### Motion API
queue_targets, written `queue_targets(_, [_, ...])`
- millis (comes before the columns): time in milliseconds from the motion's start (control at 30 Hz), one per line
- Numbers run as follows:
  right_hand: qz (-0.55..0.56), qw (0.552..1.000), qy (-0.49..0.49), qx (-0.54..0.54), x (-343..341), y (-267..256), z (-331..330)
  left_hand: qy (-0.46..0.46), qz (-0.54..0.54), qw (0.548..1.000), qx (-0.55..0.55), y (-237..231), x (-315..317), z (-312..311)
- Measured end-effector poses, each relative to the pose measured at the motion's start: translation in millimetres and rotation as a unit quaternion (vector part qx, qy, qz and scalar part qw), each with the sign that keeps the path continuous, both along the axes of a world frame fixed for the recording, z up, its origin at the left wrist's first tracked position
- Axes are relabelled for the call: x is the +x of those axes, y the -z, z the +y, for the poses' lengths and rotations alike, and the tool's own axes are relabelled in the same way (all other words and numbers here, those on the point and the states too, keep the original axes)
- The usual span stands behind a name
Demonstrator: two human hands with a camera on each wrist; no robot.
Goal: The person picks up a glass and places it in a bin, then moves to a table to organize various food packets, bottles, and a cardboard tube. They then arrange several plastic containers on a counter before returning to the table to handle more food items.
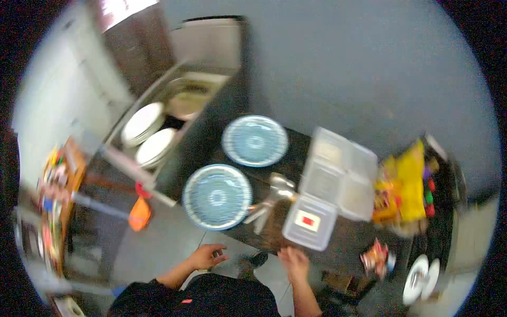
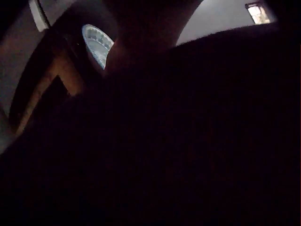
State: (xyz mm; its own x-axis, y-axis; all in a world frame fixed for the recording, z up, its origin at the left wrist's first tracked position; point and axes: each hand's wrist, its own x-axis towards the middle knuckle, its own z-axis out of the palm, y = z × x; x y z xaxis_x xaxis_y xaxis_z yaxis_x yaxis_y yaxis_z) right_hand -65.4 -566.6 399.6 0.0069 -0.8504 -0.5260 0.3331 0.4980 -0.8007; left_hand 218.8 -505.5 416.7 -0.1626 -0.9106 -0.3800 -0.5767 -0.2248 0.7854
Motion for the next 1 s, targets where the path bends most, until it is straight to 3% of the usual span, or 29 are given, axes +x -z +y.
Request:
queue_targets(67, [0.159, 0.966, -0.202, 0.003, -14, 30, 11, -0.048, -0.036, 0.998, 0.028, 17, 20, 29])
queue_targets(133, [0.207, 0.914, -0.348, 0.007, -16, 58, 17, -0.091, -0.067, 0.990, 0.082, 25, 46, 60])
queue_targets(200, [0.328, 0.827, -0.449, 0.078, 16, 56, 17, -0.201, -0.062, 0.970, 0.123, 47, 78, 108])
queue_targets(300, [0.439, 0.659, -0.607, -0.065, 106, -13, 38, -0.363, -0.076, 0.907, 0.198, 116, 130, 215])
queue_targets(400, [0.325, 0.746, -0.581, -0.032, 141, 102, 24, -0.478, -0.098, 0.826, 0.282, 218, 168, 356])
queue_targets(433, [0.314, 0.734, -0.601, -0.052, 158, 132, 18, -0.495, -0.117, 0.809, 0.293, 263, 168, 407])
queue_targets(500, [0.288, 0.710, -0.637, -0.089, 207, 153, 21, -0.560, -0.085, 0.788, 0.242, 287, 163, 488])
queue_targets(567, [0.329, 0.671, -0.664, -0.023, 265, 143, 45, -0.628, -0.081, 0.690, 0.352, 288, 153, 533])
queue_targets(600, [0.352, 0.650, -0.673, 0.011, 290, 133, 60, -0.678, -0.045, 0.646, 0.346, 272, 149, 545])
queue_targets(667, [0.408, 0.503, -0.761, -0.038, 319, 150, 73, -0.764, 0.029, 0.550, 0.337, 189, 140, 552])
queue_targets(700, [0.430, 0.422, -0.796, -0.062, 335, 155, 79, -0.733, 0.013, 0.589, 0.339, 170, 139, 559])
queue_targets(800, [0.455, 0.423, -0.783, -0.006, 388, 160, 96, -0.716, -0.092, 0.633, 0.281, 300, 95, 611])
queue_targets(833, [0.467, 0.421, -0.778, 0.016, 405, 157, 104, -0.764, -0.061, 0.563, 0.309, 212, 101, 596])
queue_targets(867, [0.478, 0.419, -0.771, 0.035, 420, 157, 109, -0.768, -0.013, 0.552, 0.325, 216, 90, 608])
queue_targets(900, [0.409, 0.366, -0.830, -0.099, 435, 158, 109, -0.771, 0.035, 0.539, 0.336, 225, 83, 618])
queue_targets(933, [0.371, 0.362, -0.843, -0.144, 448, 159, 113, -0.773, 0.083, 0.527, 0.345, 233, 74, 626])
queue_targets(967, [0.333, 0.357, -0.852, -0.190, 460, 161, 115, -0.770, -0.013, 0.534, 0.349, 239, 59, 628])
queue_targets(1000, [0.340, 0.408, -0.834, -0.150, 474, 166, 122, -0.741, -0.041, 0.568, 0.356, 247, 44, 632])
